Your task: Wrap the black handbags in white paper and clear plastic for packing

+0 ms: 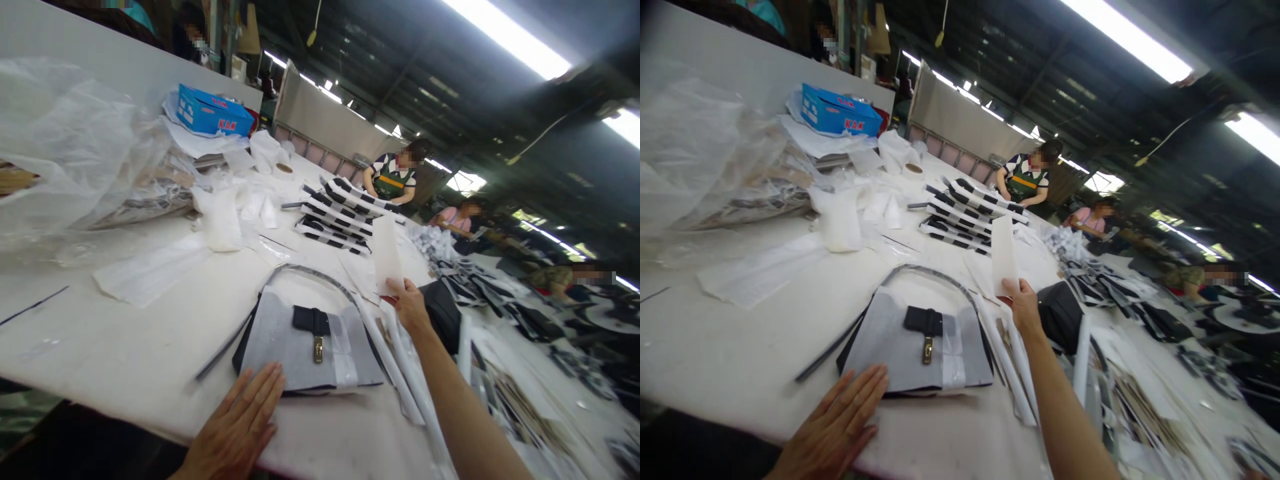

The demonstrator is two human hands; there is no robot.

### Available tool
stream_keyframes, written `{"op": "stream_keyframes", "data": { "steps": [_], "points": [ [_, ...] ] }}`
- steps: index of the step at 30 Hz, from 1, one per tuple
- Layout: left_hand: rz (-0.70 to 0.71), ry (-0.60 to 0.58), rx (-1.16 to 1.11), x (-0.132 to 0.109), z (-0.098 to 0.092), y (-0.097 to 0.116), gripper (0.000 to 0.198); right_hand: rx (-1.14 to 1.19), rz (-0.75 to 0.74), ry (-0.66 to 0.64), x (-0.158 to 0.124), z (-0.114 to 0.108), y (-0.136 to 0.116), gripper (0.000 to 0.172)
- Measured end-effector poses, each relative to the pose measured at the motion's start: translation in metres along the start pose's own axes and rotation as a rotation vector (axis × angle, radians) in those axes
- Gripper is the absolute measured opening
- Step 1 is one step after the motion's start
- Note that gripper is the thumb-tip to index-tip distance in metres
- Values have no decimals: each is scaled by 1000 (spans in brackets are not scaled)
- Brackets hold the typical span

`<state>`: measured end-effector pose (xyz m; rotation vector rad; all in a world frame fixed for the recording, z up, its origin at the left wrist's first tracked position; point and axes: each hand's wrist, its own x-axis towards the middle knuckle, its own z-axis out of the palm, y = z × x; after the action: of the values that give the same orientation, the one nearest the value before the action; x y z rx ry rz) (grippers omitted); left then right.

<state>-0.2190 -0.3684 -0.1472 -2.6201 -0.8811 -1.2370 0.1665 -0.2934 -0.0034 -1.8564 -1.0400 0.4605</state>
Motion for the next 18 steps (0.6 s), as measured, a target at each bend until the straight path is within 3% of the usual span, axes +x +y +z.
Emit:
{"op": "stream_keyframes", "data": {
  "steps": [2, 4, 10, 12, 13, 15, 18],
  "points": [
    [0, -19, -5, 0, -1, 0, 45, 325, 54, -123, -31, 4, -15, 43],
    [19, -57, -4, 0, -4, -1, 47, 447, 145, -320, -66, 8, -29, 46],
    [115, -149, -46, 3, -21, -11, 46, 258, 406, -1207, -155, 14, -56, 52],
    [131, -214, -93, 6, -24, -16, 48, 238, 373, -1377, -172, 19, -59, 56],
    [129, -256, -123, 8, -25, -19, 48, 225, 344, -1396, -178, 22, -60, 57],
    [101, -333, -192, 13, -25, -26, 45, 207, 310, -1296, -185, 30, -58, 58],
    [28, -438, -292, 24, -23, -39, 34, 275, 279, -927, -186, 45, -54, 61]
  ]
}}
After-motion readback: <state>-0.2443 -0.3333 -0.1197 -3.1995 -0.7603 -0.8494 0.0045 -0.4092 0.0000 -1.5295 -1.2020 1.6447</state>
